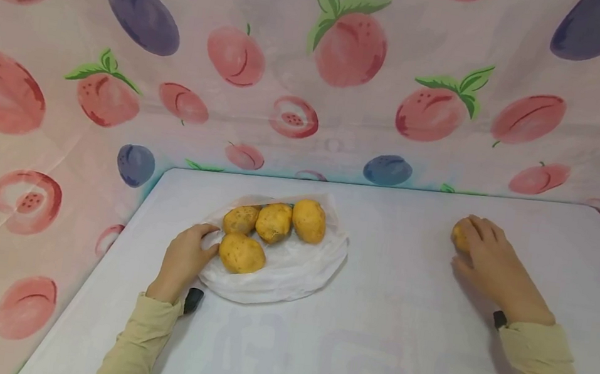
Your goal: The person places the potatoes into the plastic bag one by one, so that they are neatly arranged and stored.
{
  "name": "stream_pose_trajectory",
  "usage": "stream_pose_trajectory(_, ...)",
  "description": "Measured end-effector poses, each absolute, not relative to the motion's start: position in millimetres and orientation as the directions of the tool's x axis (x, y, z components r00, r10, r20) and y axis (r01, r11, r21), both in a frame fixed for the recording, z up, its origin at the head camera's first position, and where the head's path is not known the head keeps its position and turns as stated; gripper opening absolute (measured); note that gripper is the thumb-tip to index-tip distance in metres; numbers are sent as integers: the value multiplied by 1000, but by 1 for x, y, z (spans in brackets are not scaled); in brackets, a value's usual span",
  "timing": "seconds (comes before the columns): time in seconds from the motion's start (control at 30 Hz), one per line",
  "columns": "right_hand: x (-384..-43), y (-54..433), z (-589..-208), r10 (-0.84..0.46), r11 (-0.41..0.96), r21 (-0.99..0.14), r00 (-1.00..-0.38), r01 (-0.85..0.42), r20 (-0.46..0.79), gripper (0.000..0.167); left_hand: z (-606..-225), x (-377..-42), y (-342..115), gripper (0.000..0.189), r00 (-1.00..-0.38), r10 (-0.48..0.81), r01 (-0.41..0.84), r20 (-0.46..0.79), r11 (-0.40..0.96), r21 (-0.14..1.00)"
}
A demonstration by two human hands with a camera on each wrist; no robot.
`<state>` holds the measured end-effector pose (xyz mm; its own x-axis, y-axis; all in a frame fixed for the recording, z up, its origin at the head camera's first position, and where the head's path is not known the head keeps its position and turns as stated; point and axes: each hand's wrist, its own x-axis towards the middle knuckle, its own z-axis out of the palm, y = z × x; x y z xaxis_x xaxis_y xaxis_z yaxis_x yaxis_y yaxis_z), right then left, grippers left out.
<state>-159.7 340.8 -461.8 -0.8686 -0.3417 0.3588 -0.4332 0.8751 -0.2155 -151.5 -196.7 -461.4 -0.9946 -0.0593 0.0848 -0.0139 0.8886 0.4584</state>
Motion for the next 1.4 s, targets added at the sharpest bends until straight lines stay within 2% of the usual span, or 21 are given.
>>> stream_pose_trajectory(0.17,-158,343,-462,-351,871,-196,-848,-451,397,60,-461,-152,-196,40,-995,-56,-11,84,888,460)
stream_pose_trajectory(0.3,-158,344,-462,-331,884,-186,-856,-428,397,59,-461,-152,-196,40,-995,-54,-8,86,888,460)
stream_pose_trajectory(0.87,-159,321,-438,-293,889,-272,-914,-369,282,63,-460,-153,-197,41,-995,-62,-21,72,884,466)
stream_pose_trajectory(1.1,-157,302,-436,-347,855,-276,-880,-439,325,64,-459,-152,-198,41,-995,-56,-13,77,883,469)
stream_pose_trajectory(1.27,-157,289,-434,-398,822,-240,-823,-516,405,64,-459,-151,-198,41,-995,-56,-14,76,880,474)
stream_pose_trajectory(1.4,-157,280,-432,-418,808,-228,-802,-542,427,64,-458,-151,-197,41,-996,-58,-18,69,880,475)
